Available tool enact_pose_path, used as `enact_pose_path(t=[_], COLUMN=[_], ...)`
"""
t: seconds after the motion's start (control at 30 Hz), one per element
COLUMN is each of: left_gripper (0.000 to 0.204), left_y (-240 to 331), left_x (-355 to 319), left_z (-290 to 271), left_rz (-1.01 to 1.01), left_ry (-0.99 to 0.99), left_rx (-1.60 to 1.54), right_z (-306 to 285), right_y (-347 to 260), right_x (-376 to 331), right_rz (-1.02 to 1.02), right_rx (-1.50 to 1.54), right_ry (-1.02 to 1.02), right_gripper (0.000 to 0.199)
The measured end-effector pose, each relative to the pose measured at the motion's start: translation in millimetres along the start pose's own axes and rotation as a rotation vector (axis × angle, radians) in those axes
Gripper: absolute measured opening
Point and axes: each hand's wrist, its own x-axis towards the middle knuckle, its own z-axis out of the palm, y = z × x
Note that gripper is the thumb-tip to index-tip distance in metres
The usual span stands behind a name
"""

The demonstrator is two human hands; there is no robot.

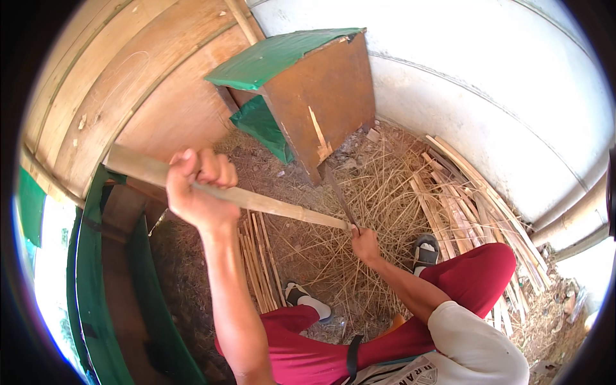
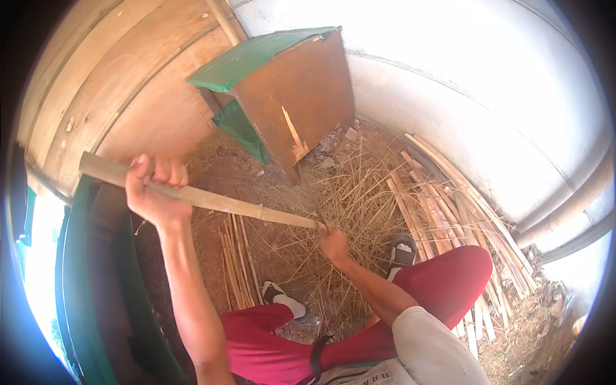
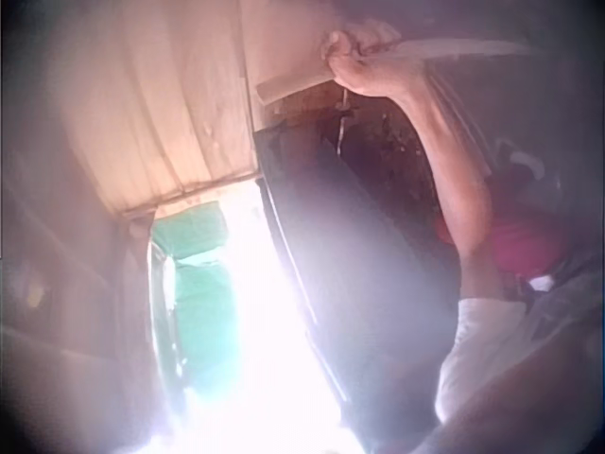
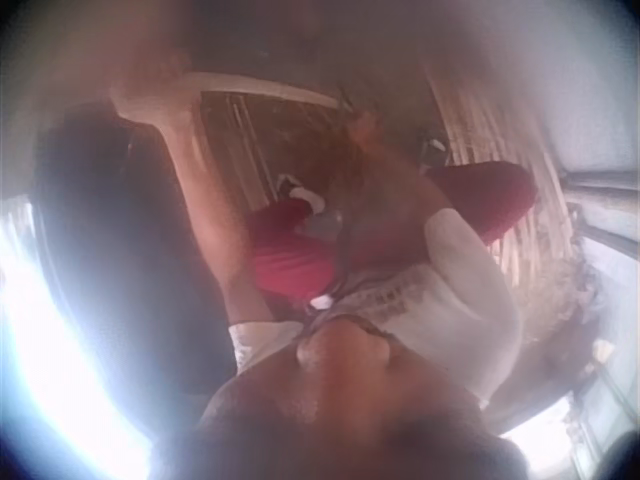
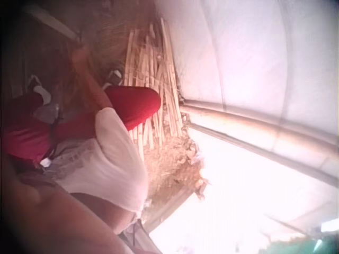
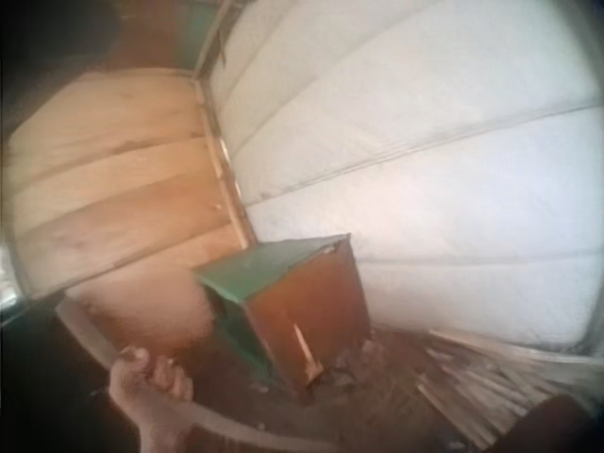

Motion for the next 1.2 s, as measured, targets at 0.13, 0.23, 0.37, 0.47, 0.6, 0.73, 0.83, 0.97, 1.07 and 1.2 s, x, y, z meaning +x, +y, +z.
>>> enact_pose_path(t=[0.13, 0.23, 0.37, 0.47, 0.6, 0.73, 0.83, 0.97, 1.07, 1.2], left_gripper=[0.036, 0.032, 0.03, 0.03, 0.028, 0.026, 0.028, 0.034, 0.032, 0.033], left_y=[-9, -14, -15, -16, -19, -19, -15, -15, -15, -14], left_x=[0, 0, -3, -9, -17, -15, -14, -16, -13, -19], left_z=[27, 41, 44, 52, 74, 56, 48, 55, 46, 45], left_rz=[0.027, 0.065, 0.066, 0.058, 0.077, 0.045, 0.022, 0.005, -0.018, -0.033], left_ry=[0.069, 0.104, 0.022, -0.01, 0.022, -0.085, -0.101, -0.164, -0.183, -0.243], left_rx=[0.102, 0.152, 0.105, 0.102, 0.013, -0.03, -0.024, 0.016, -0.048, -0.058], right_z=[-59, -95, -129, -139, -116, -127, -125, -102, -108, -112], right_y=[-120, -168, -196, -207, -170, -195, -207, -156, -159, -174], right_x=[-43, -74, -107, -124, -107, -122, -131, -110, -105, -129], right_rz=[-0.145, -0.171, -0.207, -0.315, -0.425, -0.283, -0.478, -0.362, -0.338, -0.442], right_rx=[0.046, -0.041, 0.014, 0.039, 0.057, 0.096, 0.092, 0.078, -0.009, 0.1], right_ry=[-0.061, -0.114, -0.131, -0.072, 0.126, -0.017, 0.035, 0.08, 0.039, 0.13], right_gripper=[0.049, 0.05, 0.042, 0.036, 0.034, 0.034, 0.039, 0.038, 0.039, 0.033])
